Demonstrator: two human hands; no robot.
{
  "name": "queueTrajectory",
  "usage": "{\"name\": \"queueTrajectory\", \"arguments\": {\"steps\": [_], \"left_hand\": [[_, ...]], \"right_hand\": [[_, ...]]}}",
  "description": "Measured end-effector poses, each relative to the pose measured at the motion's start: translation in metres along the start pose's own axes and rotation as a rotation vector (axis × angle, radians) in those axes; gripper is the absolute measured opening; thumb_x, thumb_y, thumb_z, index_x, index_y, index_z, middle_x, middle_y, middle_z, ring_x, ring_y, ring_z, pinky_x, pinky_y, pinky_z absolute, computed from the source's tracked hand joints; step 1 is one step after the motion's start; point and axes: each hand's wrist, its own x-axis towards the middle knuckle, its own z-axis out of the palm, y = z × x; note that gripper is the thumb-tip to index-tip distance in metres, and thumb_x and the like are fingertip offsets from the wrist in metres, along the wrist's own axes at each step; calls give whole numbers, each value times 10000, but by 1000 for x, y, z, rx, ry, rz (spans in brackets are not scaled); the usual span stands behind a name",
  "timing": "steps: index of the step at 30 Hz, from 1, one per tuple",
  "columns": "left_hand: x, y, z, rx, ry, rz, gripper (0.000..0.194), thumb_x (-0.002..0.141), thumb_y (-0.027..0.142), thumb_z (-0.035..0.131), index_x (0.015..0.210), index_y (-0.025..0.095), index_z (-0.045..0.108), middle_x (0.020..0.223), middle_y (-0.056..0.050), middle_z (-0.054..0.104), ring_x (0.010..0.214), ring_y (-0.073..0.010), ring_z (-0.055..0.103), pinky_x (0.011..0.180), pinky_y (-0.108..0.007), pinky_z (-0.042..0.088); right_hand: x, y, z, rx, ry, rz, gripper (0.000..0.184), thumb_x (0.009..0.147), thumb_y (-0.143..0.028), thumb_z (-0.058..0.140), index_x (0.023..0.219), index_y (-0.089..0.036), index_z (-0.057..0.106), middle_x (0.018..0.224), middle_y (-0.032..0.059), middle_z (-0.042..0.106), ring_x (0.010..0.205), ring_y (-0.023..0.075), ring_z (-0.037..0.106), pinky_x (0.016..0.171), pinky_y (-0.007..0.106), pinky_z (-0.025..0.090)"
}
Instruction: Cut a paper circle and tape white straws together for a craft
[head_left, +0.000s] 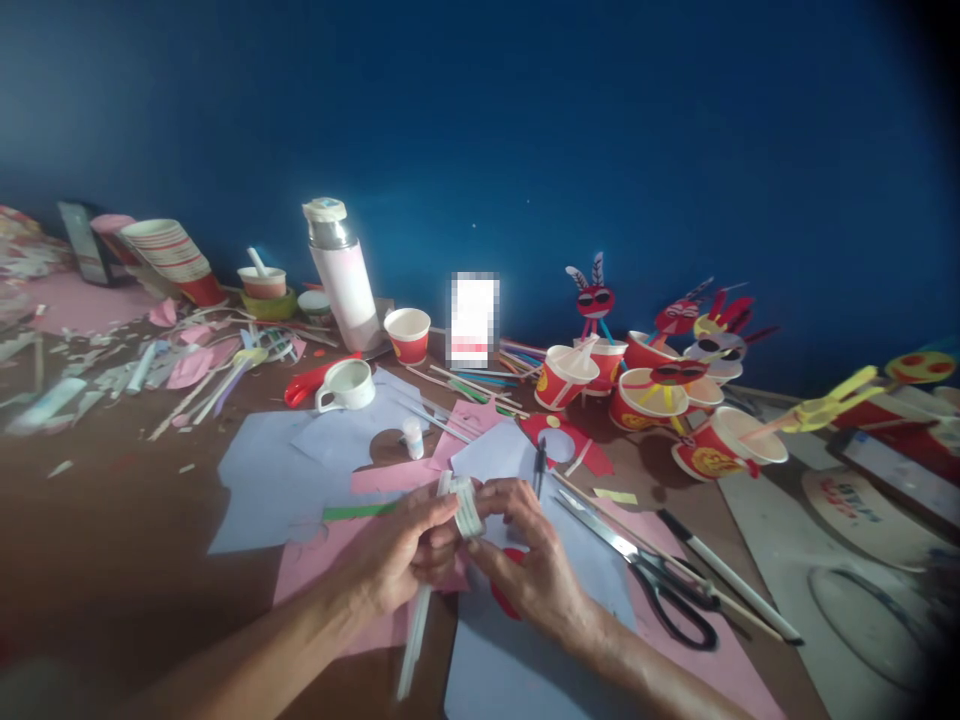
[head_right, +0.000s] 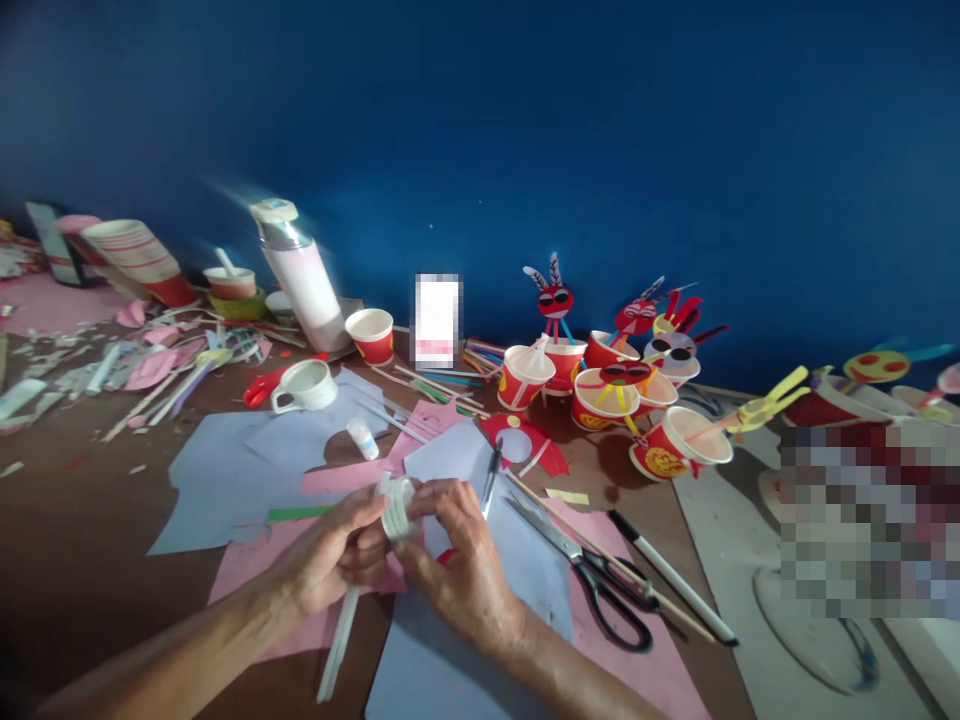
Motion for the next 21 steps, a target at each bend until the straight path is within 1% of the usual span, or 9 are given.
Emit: {"name": "queueTrajectory", "arguments": {"steps": [2, 4, 7, 9, 12, 14, 16, 18, 21], "left_hand": [[-3, 3, 2, 72, -5, 67, 437, 716, 404, 697, 1034, 189, 487, 458, 129, 294, 371, -24, 152, 349, -147, 139], [-6, 5, 4, 135, -1, 122, 553, 706, 333, 707, 1172, 207, 437, 481, 124, 332, 377, -25, 185, 357, -151, 155], [-9, 6, 6, 209, 5, 113, 601, 694, 254, 693, 1226, 232, 416, 545, 103, 396, 383, -21, 232, 368, -161, 177], [-10, 4, 6, 241, -22, 90, 592, 690, 225, 679, 1228, 243, 434, 592, 88, 424, 397, -20, 265, 377, -163, 189], [-11, 2, 7, 234, -69, 94, 605, 688, 219, 683, 1239, 262, 439, 634, 80, 431, 410, -15, 270, 383, -159, 182], [-11, 2, 7, 205, -81, 104, 617, 710, 258, 689, 1260, 273, 409, 603, 93, 399, 398, -14, 238, 380, -159, 169], [-10, 2, 6, 161, -65, 108, 587, 743, 326, 679, 1253, 265, 393, 548, 109, 343, 388, -22, 194, 370, -158, 151], [-7, 3, 4, 96, -19, 103, 481, 758, 380, 666, 1157, 238, 439, 506, 119, 287, 387, -29, 159, 362, -155, 130], [-2, 2, 0, 16, 47, 30, 329, 731, 408, 686, 871, 197, 476, 488, 116, 283, 382, -22, 150, 354, -149, 123]], "right_hand": [[0, -1, -1, 101, -18, 89, 220, 809, -319, 612, 1003, -223, 572, 1050, 57, 560, 946, 197, 522, 778, 316, 422], [1, -3, -3, 305, -84, 216, 328, 842, -411, 563, 1111, -228, 518, 1046, 64, 564, 867, 179, 547, 734, 310, 445], [4, -6, -4, 579, -144, 332, 457, 824, -498, 563, 1172, -218, 465, 1042, 74, 575, 827, 175, 575, 745, 329, 469], [6, -7, -4, 646, -126, 365, 484, 786, -493, 619, 1154, -211, 480, 1060, 81, 585, 842, 181, 586, 764, 336, 472], [9, -8, -4, 662, -132, 397, 424, 778, -431, 653, 1110, -201, 524, 1019, 78, 621, 840, 184, 596, 774, 338, 467], [9, -7, -5, 657, -142, 387, 381, 791, -386, 645, 1104, -199, 537, 974, 71, 635, 842, 186, 595, 778, 340, 458], [8, -6, -7, 619, -119, 348, 368, 788, -324, 644, 1119, -213, 526, 953, 57, 632, 851, 185, 585, 774, 334, 448], [6, -5, -8, 537, -81, 286, 365, 770, -240, 638, 1114, -231, 517, 966, 43, 617, 864, 180, 570, 772, 321, 437], [3, -4, -10, 419, -64, 205, 414, 752, -144, 594, 1137, -253, 489, 1021, 38, 588, 914, 184, 553, 792, 319, 431]]}}
